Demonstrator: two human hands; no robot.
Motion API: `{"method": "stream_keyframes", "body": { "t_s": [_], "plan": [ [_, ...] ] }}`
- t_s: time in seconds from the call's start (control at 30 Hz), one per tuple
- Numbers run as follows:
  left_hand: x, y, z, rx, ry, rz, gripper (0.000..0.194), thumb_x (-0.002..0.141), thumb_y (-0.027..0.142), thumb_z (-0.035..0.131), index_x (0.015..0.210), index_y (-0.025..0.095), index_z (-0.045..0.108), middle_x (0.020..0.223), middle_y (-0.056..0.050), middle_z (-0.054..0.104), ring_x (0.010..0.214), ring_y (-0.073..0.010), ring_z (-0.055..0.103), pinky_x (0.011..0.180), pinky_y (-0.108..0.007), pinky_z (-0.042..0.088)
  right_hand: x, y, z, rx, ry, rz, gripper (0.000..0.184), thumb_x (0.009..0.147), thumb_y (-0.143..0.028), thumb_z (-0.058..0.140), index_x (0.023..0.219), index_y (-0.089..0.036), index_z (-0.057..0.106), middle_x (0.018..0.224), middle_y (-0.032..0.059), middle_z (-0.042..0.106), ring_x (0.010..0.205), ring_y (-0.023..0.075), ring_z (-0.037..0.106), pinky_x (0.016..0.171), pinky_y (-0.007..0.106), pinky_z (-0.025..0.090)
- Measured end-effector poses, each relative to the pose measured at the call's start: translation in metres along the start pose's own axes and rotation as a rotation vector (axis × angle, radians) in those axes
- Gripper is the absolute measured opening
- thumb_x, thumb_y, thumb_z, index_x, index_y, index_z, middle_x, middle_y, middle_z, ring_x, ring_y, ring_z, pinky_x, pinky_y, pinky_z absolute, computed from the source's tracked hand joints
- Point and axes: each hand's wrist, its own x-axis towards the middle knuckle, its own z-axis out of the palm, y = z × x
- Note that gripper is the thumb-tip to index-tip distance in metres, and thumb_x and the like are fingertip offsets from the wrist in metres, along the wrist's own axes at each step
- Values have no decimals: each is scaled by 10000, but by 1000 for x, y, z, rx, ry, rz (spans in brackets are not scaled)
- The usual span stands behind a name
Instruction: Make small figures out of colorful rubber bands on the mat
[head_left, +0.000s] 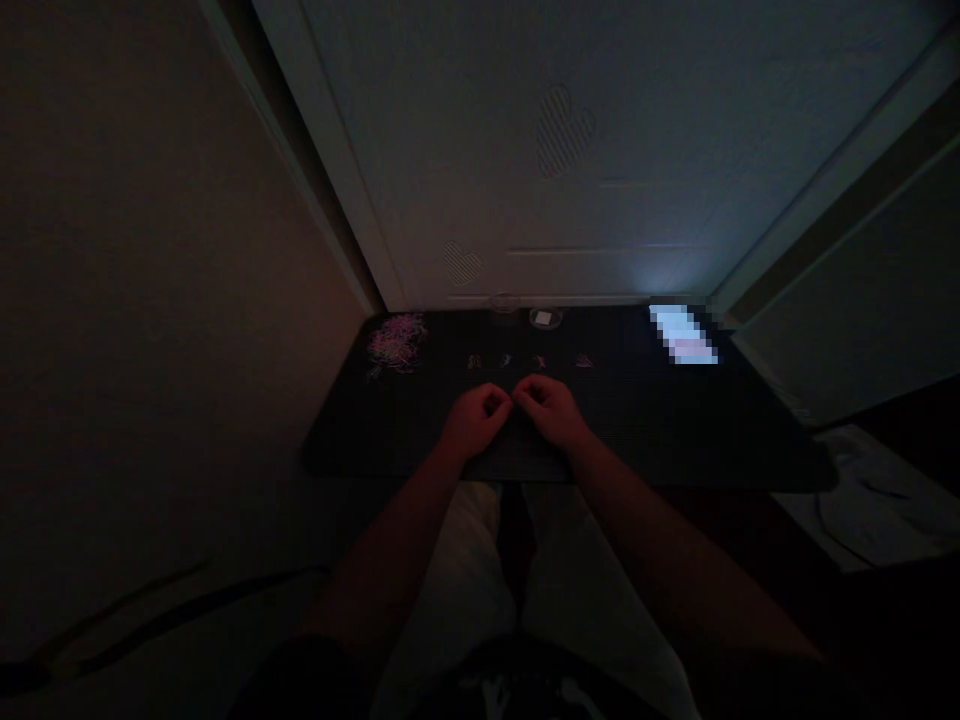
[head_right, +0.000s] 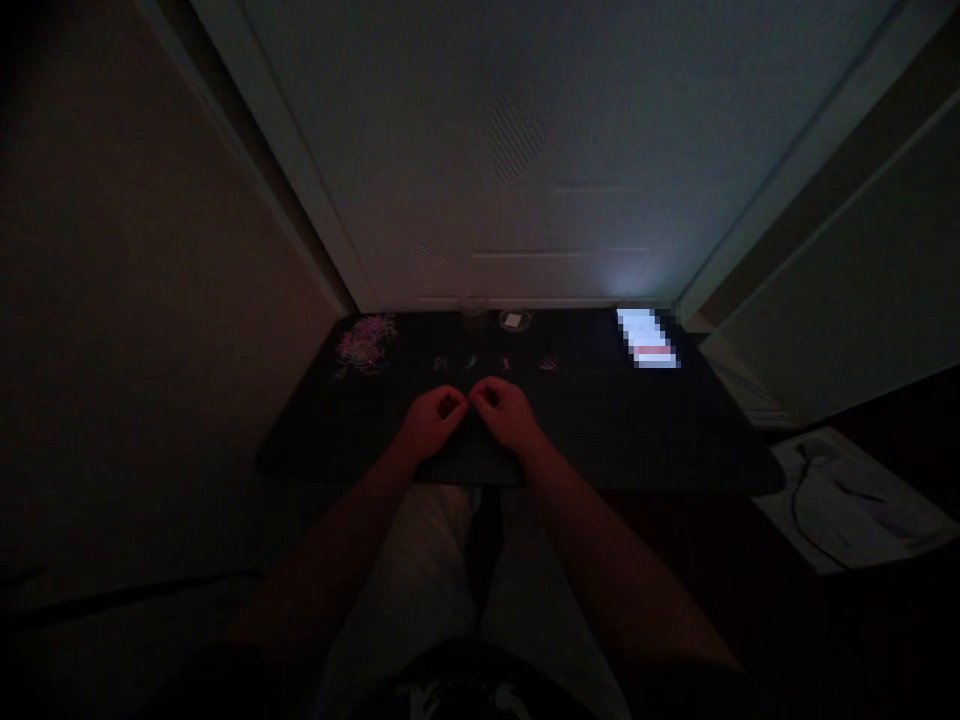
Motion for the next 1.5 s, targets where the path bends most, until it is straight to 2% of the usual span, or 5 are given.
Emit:
{"method": "stream_keyframes", "body": {
  "t_s": [0.2,0.53,0.87,1.07,1.5],
  "plan": [
    [0,2,-1,19,-23,-10,167,785,313,529,786,163,601,726,-5,624,640,-108,547,591,-229,424,2,0,-3,140,95,82,183,737,-362,547,690,-191,503,523,-46,446,472,93,411,466,230,321],
    [1,3,-2,19,-2,-32,154,772,301,542,798,159,596,710,-3,617,623,-105,547,575,-222,423,1,0,0,-11,-55,-20,115,748,-293,524,718,-183,533,617,-22,513,583,107,461,547,238,357],
    [1,1,-2,62,-24,-16,154,778,303,531,776,162,591,690,1,605,604,-103,533,554,-221,408,3,1,-1,127,95,53,154,784,-339,483,717,-202,464,546,-50,450,481,93,414,479,230,336],
    [1,0,-1,11,23,-22,187,773,318,556,871,162,589,769,-17,632,665,-115,569,602,-229,446,2,1,0,51,-15,13,139,758,-321,526,728,-186,521,594,-29,483,536,95,432,497,222,343],
    [2,1,-1,42,15,-21,233,772,326,573,941,171,616,826,-33,664,689,-122,584,619,-244,451,3,7,2,73,-33,4,136,757,-309,529,722,-178,539,634,-23,507,566,95,447,530,227,349]
  ]
}}
